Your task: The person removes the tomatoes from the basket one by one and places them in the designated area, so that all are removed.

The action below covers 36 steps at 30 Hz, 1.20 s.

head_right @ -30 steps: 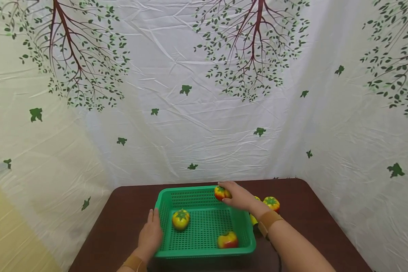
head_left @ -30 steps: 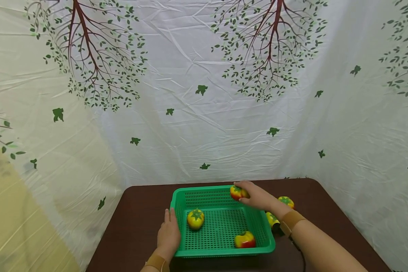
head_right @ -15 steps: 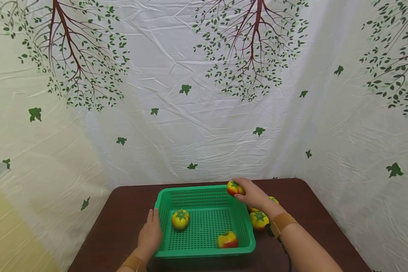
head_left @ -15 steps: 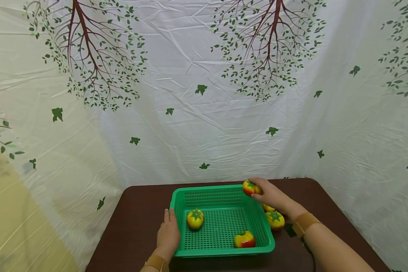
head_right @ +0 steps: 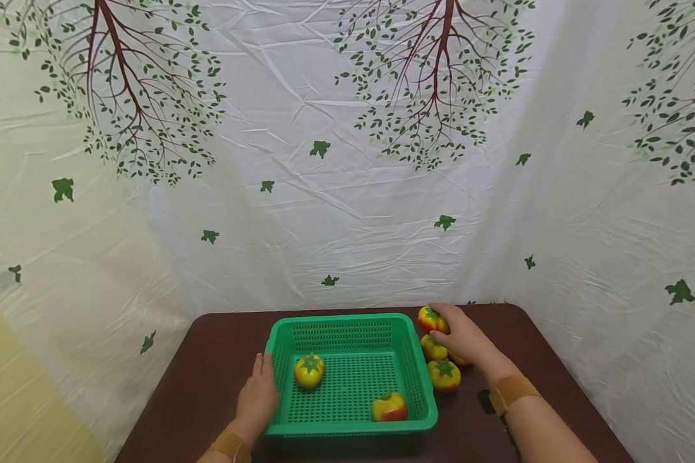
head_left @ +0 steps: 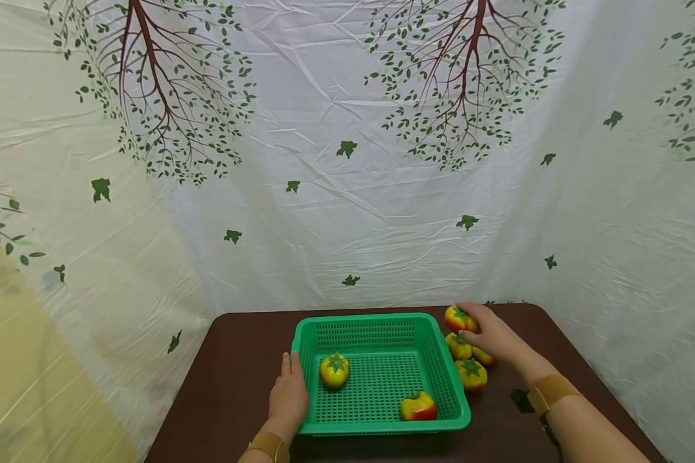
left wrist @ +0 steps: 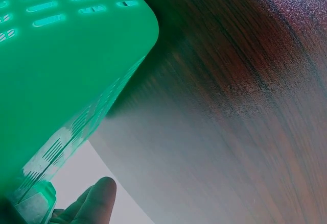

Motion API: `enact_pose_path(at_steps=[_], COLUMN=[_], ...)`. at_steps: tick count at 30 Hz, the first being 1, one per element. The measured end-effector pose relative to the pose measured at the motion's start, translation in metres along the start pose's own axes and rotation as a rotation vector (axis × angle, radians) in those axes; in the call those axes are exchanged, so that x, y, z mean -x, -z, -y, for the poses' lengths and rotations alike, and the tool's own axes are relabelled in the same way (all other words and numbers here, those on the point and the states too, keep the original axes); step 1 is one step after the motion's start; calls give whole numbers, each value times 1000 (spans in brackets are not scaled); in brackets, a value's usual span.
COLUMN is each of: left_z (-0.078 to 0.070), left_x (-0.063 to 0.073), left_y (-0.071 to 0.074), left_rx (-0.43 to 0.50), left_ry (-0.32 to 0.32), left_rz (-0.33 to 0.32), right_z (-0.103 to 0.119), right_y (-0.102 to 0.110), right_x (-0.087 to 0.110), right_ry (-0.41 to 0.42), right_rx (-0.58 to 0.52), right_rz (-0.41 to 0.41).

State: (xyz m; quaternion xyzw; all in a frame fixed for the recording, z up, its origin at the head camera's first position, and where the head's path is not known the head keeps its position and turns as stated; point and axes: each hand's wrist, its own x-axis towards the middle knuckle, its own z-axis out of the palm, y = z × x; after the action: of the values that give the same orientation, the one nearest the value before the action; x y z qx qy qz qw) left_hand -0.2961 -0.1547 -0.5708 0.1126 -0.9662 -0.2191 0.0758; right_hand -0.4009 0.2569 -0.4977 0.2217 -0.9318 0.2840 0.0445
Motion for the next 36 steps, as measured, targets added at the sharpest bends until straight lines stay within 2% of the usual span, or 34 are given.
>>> enact_pose_path(at_steps=[10, 18, 36], left_z=[-1, 0, 2], left_x=[-1, -1, -1], left_y=[1, 1, 2], left_rx=[2, 7, 13], left_ry=[-11, -16, -10], left_rz=[-16, -19, -12], right_z=[-22, -37, -55], right_y=[3, 0, -14], right_x=[21, 35, 49], right_ry=[-61, -49, -129], right_rx=[-5, -13, -28], right_rz=[-22, -46, -10])
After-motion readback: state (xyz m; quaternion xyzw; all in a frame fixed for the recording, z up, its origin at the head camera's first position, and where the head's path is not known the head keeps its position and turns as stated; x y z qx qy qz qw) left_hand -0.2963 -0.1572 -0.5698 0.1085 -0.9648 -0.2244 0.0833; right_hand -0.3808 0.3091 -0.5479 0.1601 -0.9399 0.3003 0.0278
